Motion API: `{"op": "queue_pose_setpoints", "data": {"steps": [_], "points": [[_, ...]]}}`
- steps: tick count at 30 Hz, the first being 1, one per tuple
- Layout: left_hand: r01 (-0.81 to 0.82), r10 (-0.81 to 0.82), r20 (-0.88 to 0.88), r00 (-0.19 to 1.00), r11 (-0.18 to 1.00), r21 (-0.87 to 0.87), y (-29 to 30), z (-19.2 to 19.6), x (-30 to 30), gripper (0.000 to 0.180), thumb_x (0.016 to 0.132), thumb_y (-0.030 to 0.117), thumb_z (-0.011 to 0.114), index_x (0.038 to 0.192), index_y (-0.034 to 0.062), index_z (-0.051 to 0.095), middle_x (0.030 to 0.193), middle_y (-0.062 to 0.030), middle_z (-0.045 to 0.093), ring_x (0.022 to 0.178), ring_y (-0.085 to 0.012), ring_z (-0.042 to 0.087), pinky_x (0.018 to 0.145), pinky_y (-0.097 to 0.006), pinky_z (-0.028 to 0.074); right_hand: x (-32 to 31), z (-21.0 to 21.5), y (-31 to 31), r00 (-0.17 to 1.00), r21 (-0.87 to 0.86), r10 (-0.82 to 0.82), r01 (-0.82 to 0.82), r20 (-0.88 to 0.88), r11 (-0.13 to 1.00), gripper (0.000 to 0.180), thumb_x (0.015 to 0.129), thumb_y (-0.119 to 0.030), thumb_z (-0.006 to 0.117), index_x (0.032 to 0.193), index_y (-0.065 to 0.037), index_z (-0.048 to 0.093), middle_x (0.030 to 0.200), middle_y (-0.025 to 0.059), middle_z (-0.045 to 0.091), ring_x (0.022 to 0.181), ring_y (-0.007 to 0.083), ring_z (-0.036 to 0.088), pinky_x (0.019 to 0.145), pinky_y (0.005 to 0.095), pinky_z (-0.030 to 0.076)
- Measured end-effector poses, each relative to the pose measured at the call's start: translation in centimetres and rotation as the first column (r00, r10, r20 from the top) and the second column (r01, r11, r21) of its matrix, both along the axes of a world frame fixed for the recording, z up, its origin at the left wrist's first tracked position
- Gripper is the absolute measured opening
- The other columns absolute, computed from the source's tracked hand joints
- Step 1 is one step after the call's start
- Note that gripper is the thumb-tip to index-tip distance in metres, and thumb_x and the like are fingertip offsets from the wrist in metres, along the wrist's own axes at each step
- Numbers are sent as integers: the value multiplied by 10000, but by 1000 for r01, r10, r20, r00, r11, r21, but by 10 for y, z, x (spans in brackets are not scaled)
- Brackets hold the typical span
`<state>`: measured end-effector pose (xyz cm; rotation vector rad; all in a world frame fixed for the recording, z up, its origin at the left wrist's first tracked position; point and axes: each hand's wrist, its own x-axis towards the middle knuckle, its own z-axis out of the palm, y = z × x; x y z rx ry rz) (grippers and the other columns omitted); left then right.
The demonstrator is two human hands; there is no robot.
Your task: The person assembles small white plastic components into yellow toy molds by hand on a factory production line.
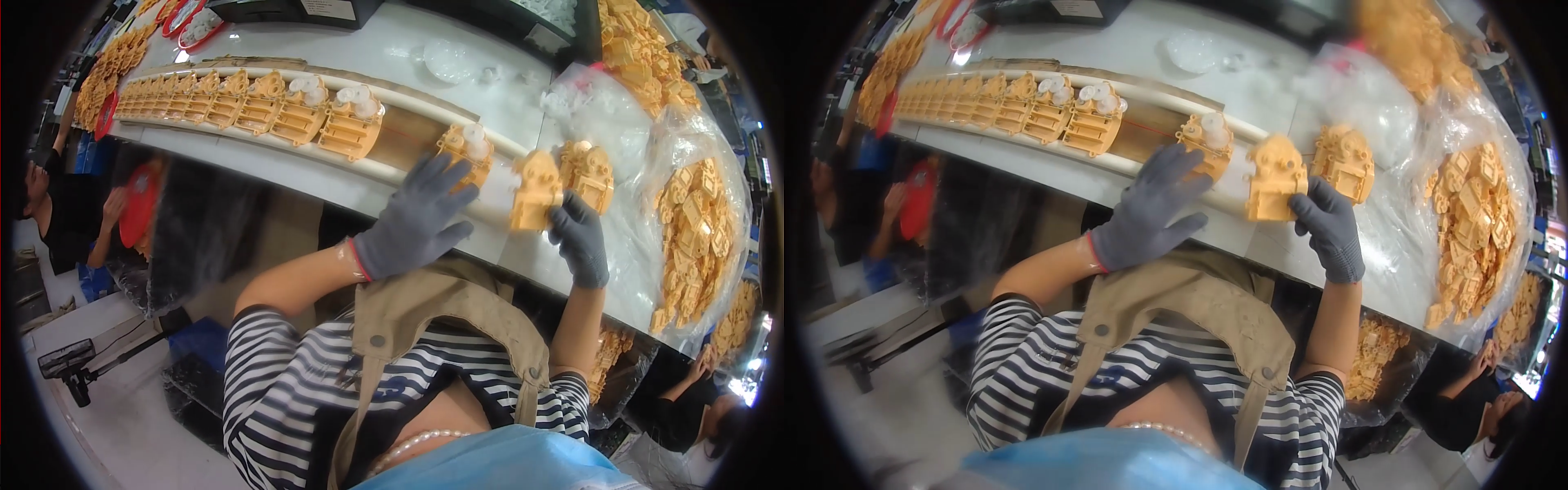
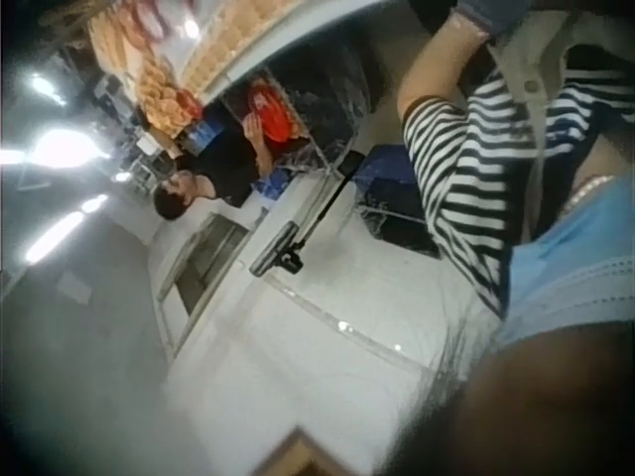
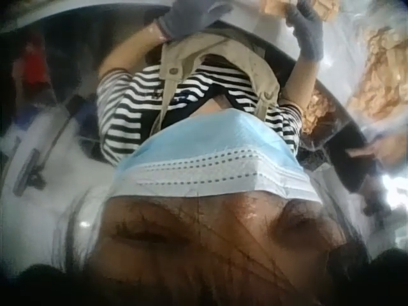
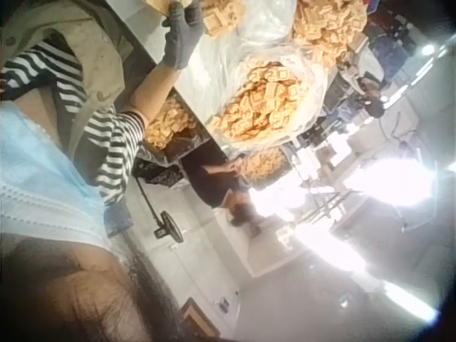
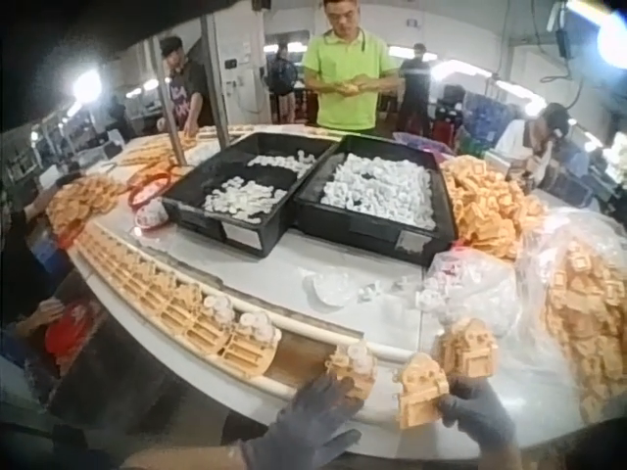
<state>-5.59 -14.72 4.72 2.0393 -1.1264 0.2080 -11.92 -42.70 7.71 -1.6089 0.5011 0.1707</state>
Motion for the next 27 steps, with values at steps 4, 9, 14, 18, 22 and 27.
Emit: {"op": "queue_pose_setpoints", "data": {"steps": [4, 9, 14, 18, 22, 27], "points": [[-201, 195, -76, 978, 976, -79, 12, -11, 9, 522, 770, 182, 755, 1230, 58, 543, 1260, -177, 518, 1178, -374, 512, 979, -439, 447, -4, -4, -24, 975, -19, 204, -206, -83, 978, 284, 860, -236, 710, 1032, -19, 648, 797, -12, 605, 622, 61, 518, 545, 203, 422], [-274, 275, 3, 961, 960, -61, 17, -9, 26, 467, 742, 194, 771, 1162, 83, 602, 1145, -125, 544, 1040, -306, 552, 869, -413, 464, -6, 8, -24, 967, -537, 162, -245, -196, 807, 224, 867, -226, 688, 938, -14, 681, 692, 37, 610, 607, 97, 536, 568, 271, 450], [-563, 519, 286, 805, 822, 93, 47, 3, 48, 416, 716, 248, 775, 1089, 119, 641, 1086, -80, 558, 1069, -271, 539, 904, -423, 403, 35, 50, 20, 968, -923, 241, -154, -70, 353, 235, 863, -252, 672, 815, -23, 662, 676, 154, 611, 611, 325, 582, 591, 384, 450], [-616, 555, 306, 773, 772, 155, 68, -6, 50, 383, 714, 228, 760, 1064, 137, 634, 1061, -57, 552, 1032, -279, 545, 854, -434, 418, 94, 50, 73, 808, -839, 583, -259, 83, 479, 171, 885, -215, 607, 886, -49, 649, 836, 158, 618, 785, 353, 596, 688, 407, 457], [-653, 605, 273, 748, 744, 139, 75, -12, 49, 392, 727, 169, 748, 1096, 123, 627, 1045, -66, 584, 984, -277, 570, 822, -421, 465, 157, 14, 118, 553, -875, 829, -361, 77, 322, 183, 893, -189, 612, 1001, -67, 694, 898, 143, 667, 772, 326, 648, 739, 383, 512], [-655, 625, 251, 739, 754, 52, 76, -13, 52, 378, 728, 120, 738, 1088, 94, 625, 1000, -93, 598, 937, -295, 580, 802, -420, 489, 191, -2, 161, 612, -814, 787, -496, -80, 303, 241, 881, -197, 636, 1086, -90, 704, 940, 163, 700, 812, 305, 675, 804, 368, 524]]}}
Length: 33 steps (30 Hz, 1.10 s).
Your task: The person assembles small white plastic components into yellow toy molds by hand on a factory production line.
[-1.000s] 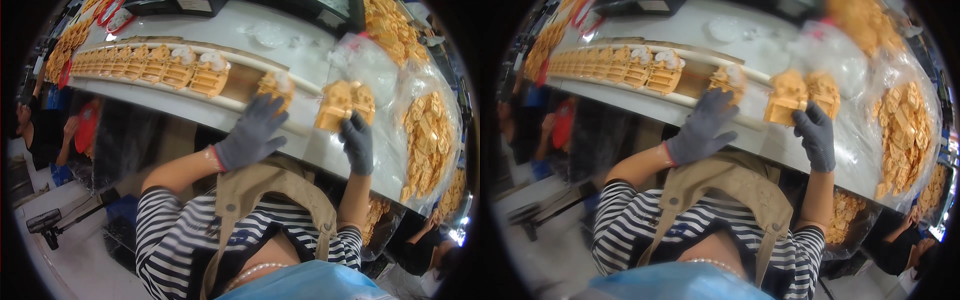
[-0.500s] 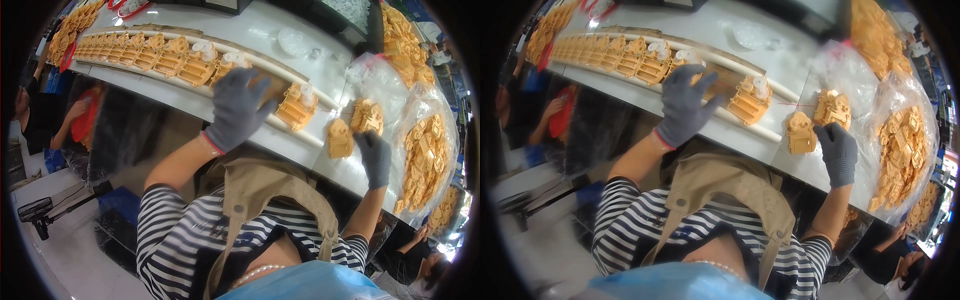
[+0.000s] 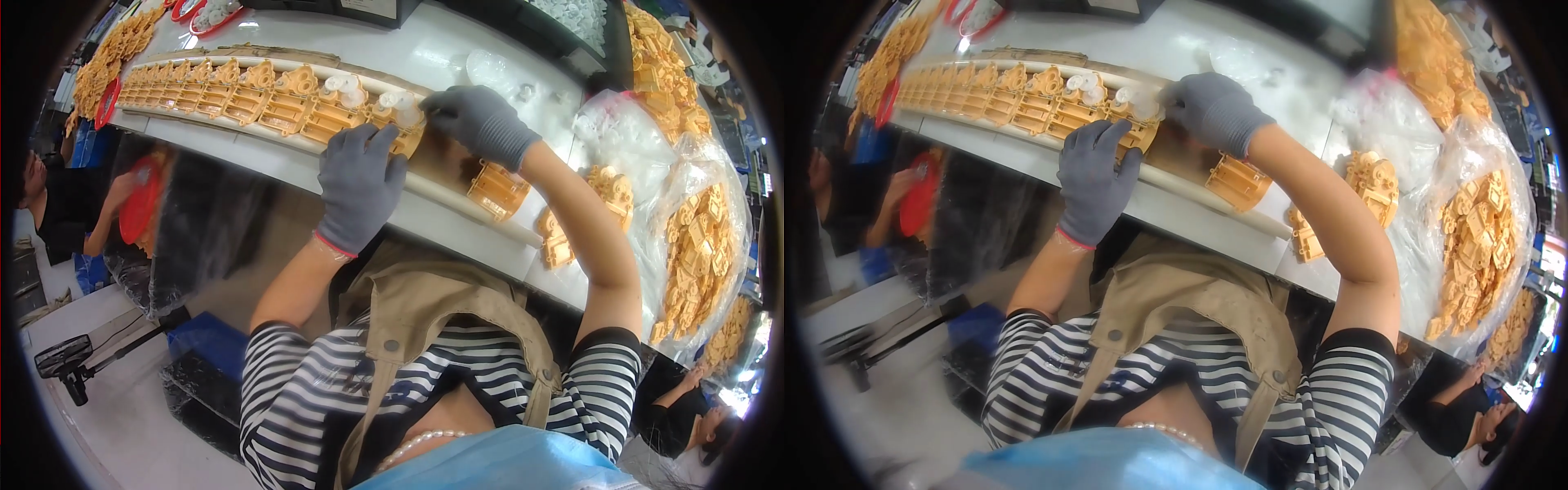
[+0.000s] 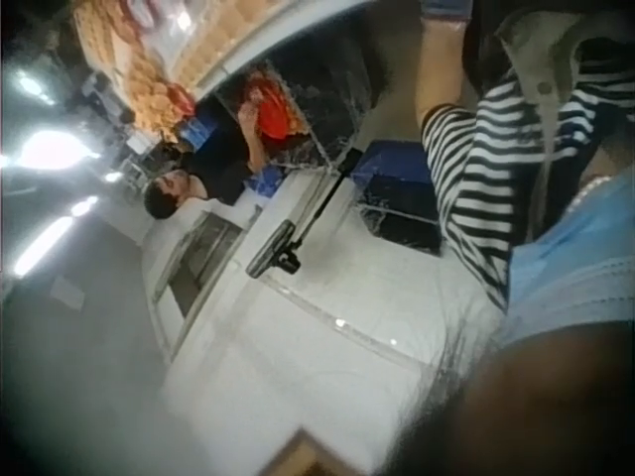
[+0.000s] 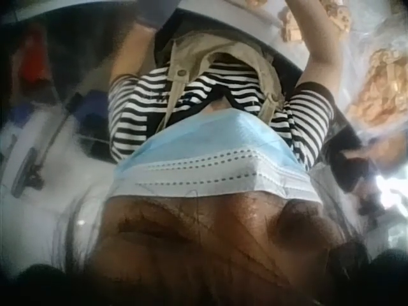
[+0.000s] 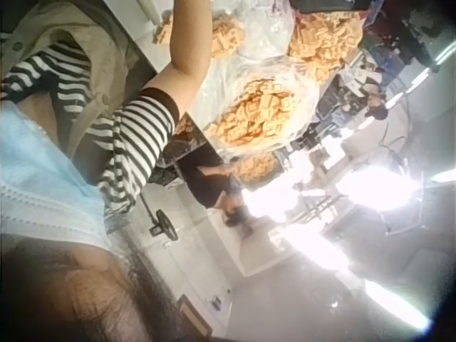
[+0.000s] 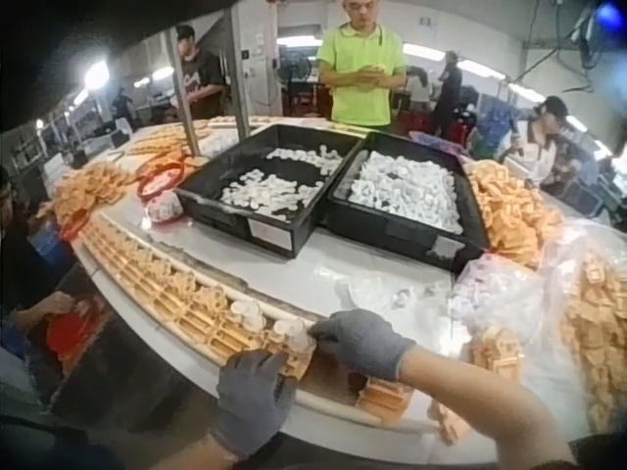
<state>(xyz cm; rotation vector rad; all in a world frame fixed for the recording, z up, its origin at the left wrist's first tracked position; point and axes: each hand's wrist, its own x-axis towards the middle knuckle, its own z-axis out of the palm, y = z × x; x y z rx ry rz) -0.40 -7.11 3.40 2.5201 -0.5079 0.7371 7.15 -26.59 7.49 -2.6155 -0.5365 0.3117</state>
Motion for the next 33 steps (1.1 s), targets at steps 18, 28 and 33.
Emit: {"op": "queue_pose_setpoints", "data": {"steps": [18, 28, 33], "points": [[-6, 7, 66, 998, 1000, -24, 2, 5, -1, 361, 727, 129, 729, 1075, 96, 637, 1023, -101, 590, 926, -292, 586, 779, -411, 493, -24, 33, -29, 994, 107, -84, 76, 69, 991, 217, 909, -208, 595, 1023, -79, 727, 870, 153, 710, 756, 246, 683, 720, 362, 527], [300, -396, -261, 880, 891, -341, -57, 10, -7, 708, 749, 179, 747, 1361, 36, 421, 1194, -188, 541, 1046, -358, 578, 863, -407, 501, -72, 18, -87, 934, 197, -202, 147, 295, 969, 175, 844, -145, 691, 1004, -84, 727, 927, 80, 708, 719, 177, 669, 681, 272, 521], [299, -442, -475, 761, 889, -348, -75, 12, 3, 926, 720, 237, 781, 1473, 33, 283, 1283, -224, 523, 1132, -376, 553, 941, -384, 480, -84, -4, -81, 886, 313, -398, 318, 238, 895, 195, 847, -143, 698, 1027, -71, 722, 919, 81, 710, 749, 150, 665, 698, 269, 523]]}}
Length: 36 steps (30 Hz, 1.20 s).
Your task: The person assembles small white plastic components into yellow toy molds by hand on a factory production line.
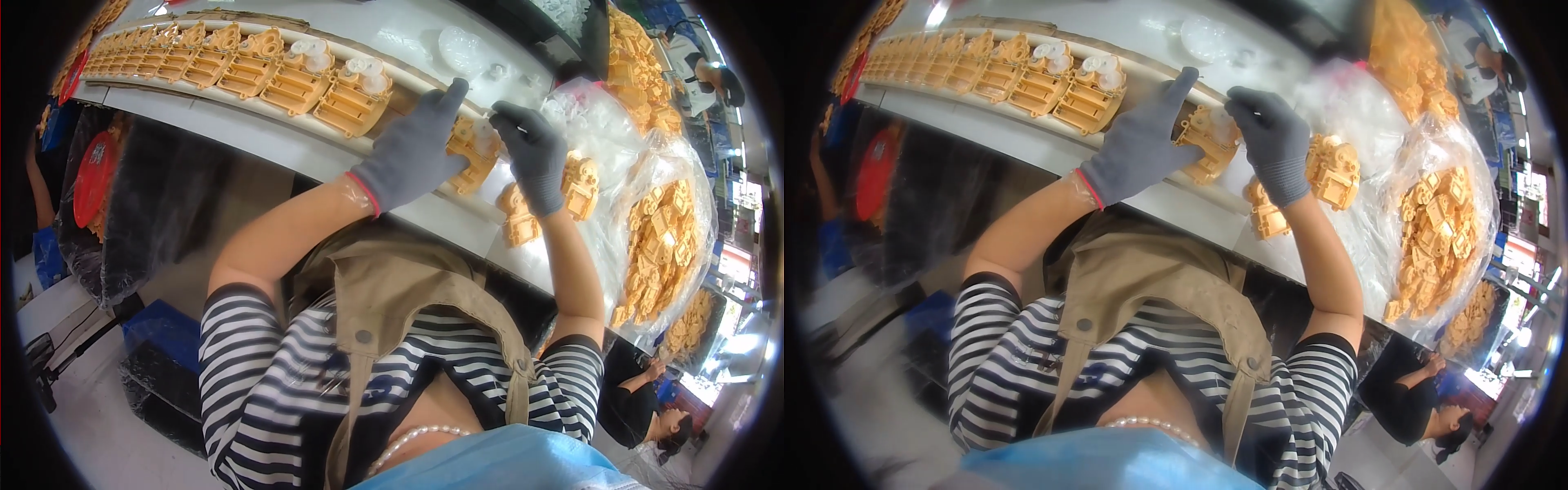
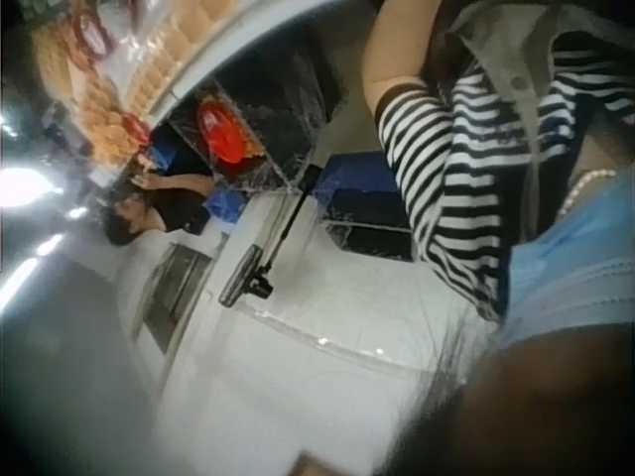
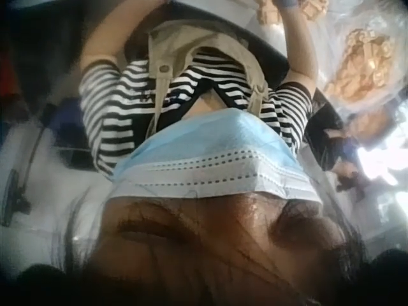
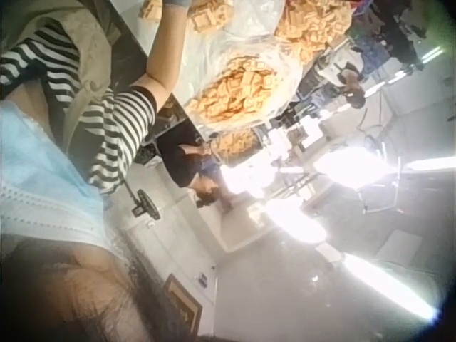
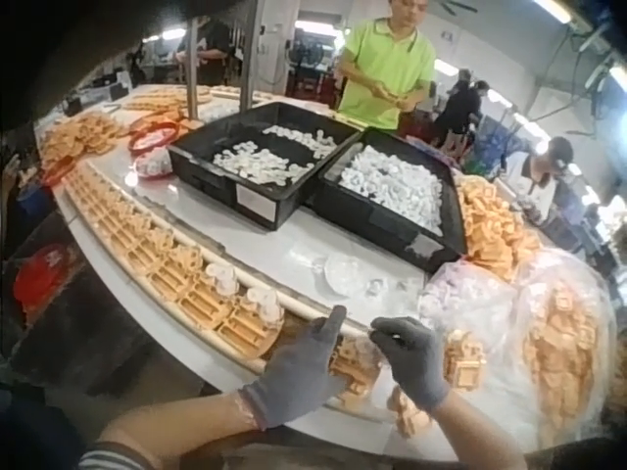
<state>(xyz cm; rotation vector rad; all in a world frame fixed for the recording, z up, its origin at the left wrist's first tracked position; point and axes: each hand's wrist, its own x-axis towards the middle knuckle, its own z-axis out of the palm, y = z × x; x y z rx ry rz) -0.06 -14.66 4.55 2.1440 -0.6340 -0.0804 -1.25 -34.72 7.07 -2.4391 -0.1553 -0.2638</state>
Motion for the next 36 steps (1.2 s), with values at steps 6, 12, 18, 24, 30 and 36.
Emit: {"op": "queue_pose_setpoints", "data": {"steps": [6, 12, 18, 24, 30, 36], "points": [[-15, 21, 28, 999, 980, -196, -14, -19, 0, 897, 729, 200, 762, 1481, 46, 298, 1301, -210, 528, 1091, -284, 588, 950, -357, 475, -17, -19, 3, 936, 587, -193, 336, -294, 737, 214, 885, -124, 696, 1056, 5, 698, 909, 41, 691, 820, 87, 615, 738, 222, 508], [-138, -261, -531, 806, 790, -598, -15, -7, 0, 644, 808, 101, 663, 1377, -77, 420, 1204, -165, 579, 1073, -199, 577, 918, -304, 481, -26, -9, 3, 949, 699, -166, 311, -268, 644, 203, 897, -94, 676, 1064, 20, 686, 909, 41, 688, 806, 84, 608, 744, 228, 515], [-475, -565, -672, 479, 478, -739, -21, -9, -7, 490, 857, 38, 589, 1314, -96, 474, 1150, -135, 600, 1081, -168, 593, 907, -266, 497, -33, 0, 0, 958, 587, -199, 284, -206, 758, 204, 890, -83, 680, 1067, 16, 687, 926, 40, 697, 811, 78, 611, 752, 224, 511], [-76, -508, -521, 686, 662, -746, -20, -36, -4, 334, 870, -3, 592, 1197, -67, 559, 1099, -117, 610, 1017, -196, 636, 905, -279, 509, -36, 2, 1, 967, 507, -218, 256, -133, 823, 204, 884, -80, 688, 1070, 5, 692, 939, 38, 703, 819, 68, 614, 757, 220, 509], [255, -284, -7, 959, 871, -419, -19, -23, -12, 335, 763, -157, 608, 1061, -9, 643, 1150, -149, 591, 1037, -218, 625, 915, -283, 502, -40, 9, 3, 976, 474, -209, 211, -59, 855, 209, 876, -82, 697, 1068, 1, 693, 951, 39, 703, 817, 69, 628, 739, 220, 518], [264, -291, 22, 956, 829, -494, -22, -20, -13, 321, 715, -135, 590, 988, 25, 646, 1037, -186, 604, 946, -373, 616, 832, -371, 513, -41, 10, -3, 983, 369, -177, 179, -39, 912, 191, 849, -78, 711, 1033, -27, 715, 928, 56, 701, 817, 90, 645, 741, 229, 512]]}}
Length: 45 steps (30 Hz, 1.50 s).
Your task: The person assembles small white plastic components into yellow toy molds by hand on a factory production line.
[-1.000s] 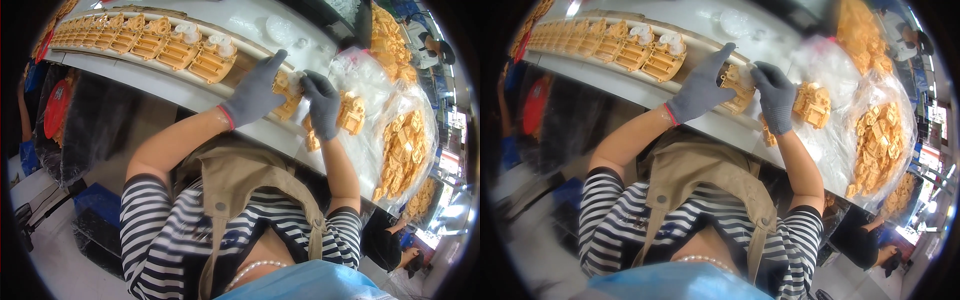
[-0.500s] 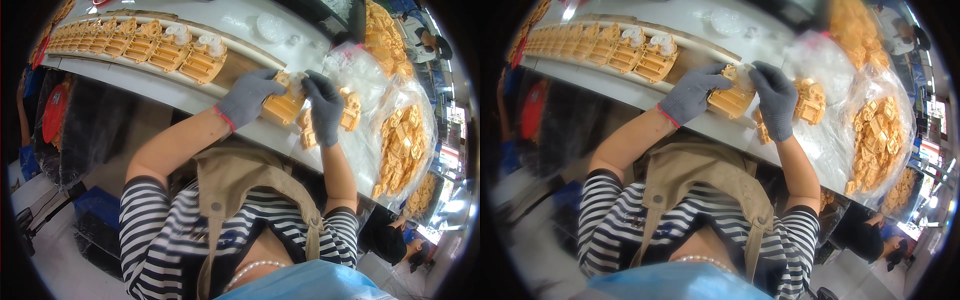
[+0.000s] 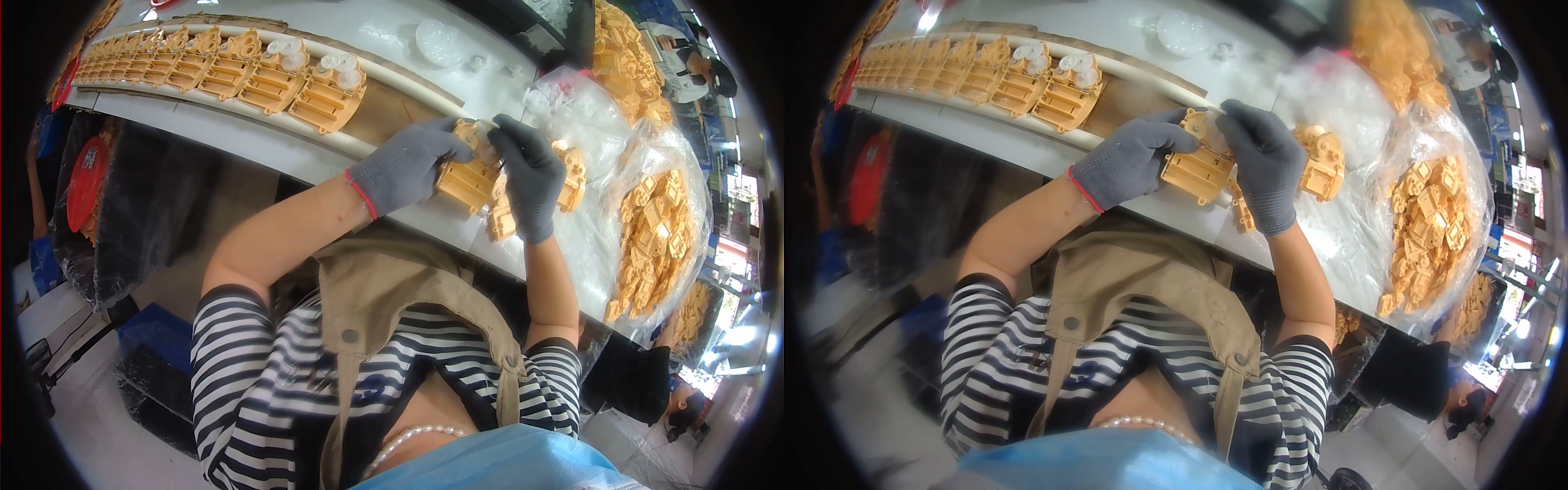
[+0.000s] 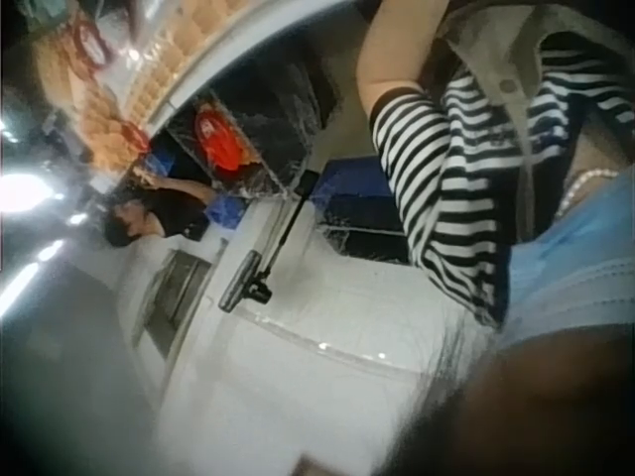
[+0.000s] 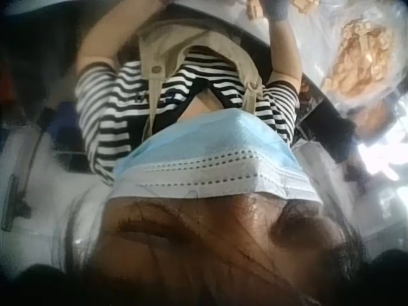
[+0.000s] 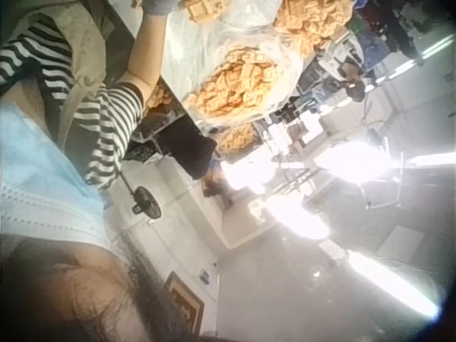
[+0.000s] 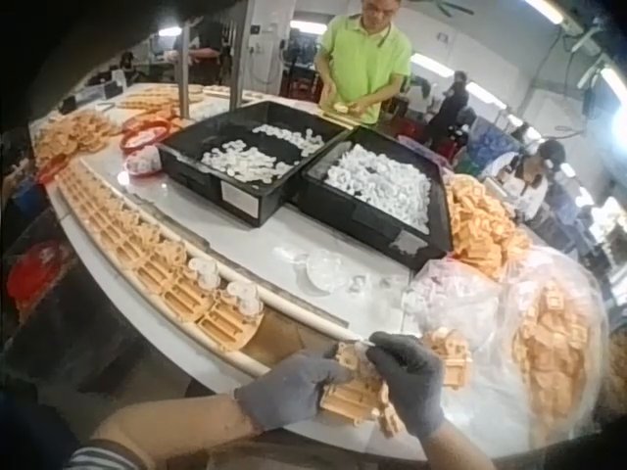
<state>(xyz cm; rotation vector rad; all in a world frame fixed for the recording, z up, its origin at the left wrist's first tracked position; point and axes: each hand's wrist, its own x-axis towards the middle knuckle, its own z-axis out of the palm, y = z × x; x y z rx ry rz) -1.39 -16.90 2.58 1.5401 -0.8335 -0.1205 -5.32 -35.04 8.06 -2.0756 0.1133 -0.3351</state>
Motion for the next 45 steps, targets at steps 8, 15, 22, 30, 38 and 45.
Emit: {"op": "queue_pose_setpoints", "data": {"steps": [8, 15, 22, 30, 38, 45], "points": [[73, -81, -84, 993, 993, -96, -6, -3, -1, 287, 717, -102, 620, 973, 25, 648, 1001, -172, 606, 940, -363, 603, 820, -381, 500, 0, 5, 0, 986, -265, 80, -39, 146, 963, 178, 813, -83, 722, 989, -77, 738, 942, 80, 708, 832, 177, 662, 756, 286, 511], [37, -37, 54, 998, 999, -3, -4, -1, 3, 271, 722, -93, 625, 967, 21, 646, 980, -167, 613, 930, -361, 603, 810, -380, 496, -6, 16, 3, 973, -492, 165, -64, 164, 868, 171, 804, -53, 724, 974, -73, 734, 934, 71, 703, 831, 173, 660, 754, 275, 512], [79, -80, -29, 996, 996, -48, -4, 6, 3, 254, 725, -78, 638, 955, 27, 646, 968, -170, 609, 918, -365, 597, 800, -383, 493, -3, 15, -1, 969, -486, 149, -37, 194, 873, 168, 797, -87, 722, 964, -93, 730, 889, 70, 694, 781, 218, 653, 710, 306, 508], [65, -66, -59, 996, 998, -21, -8, -2, 2, 256, 723, -74, 647, 957, 29, 648, 977, -166, 610, 922, -363, 597, 806, -384, 496, -4, 18, -1, 962, -494, 156, -25, 225, 869, 159, 782, -86, 726, 941, -97, 728, 875, 67, 691, 776, 227, 647, 695, 313, 503], [45, -45, 31, 998, 999, 10, -5, 6, 2, 271, 714, -64, 667, 967, 30, 655, 990, -162, 612, 936, -354, 602, 816, -373, 499, -2, 19, -1, 952, -526, 184, -29, 244, 850, 148, 766, -77, 727, 912, -103, 726, 860, 53, 690, 769, 224, 642, 683, 318, 501], [41, -41, 43, 998, 999, 7, -5, 5, 3, 260, 711, -76, 668, 953, 22, 659, 993, -169, 610, 921, -357, 606, 804, -370, 503, -6, 30, 4, 923, -767, 323, -50, 209, 640, 160, 797, -107, 707, 956, -103, 719, 863, 56, 680, 799, 240, 640, 686, 337, 507]]}}
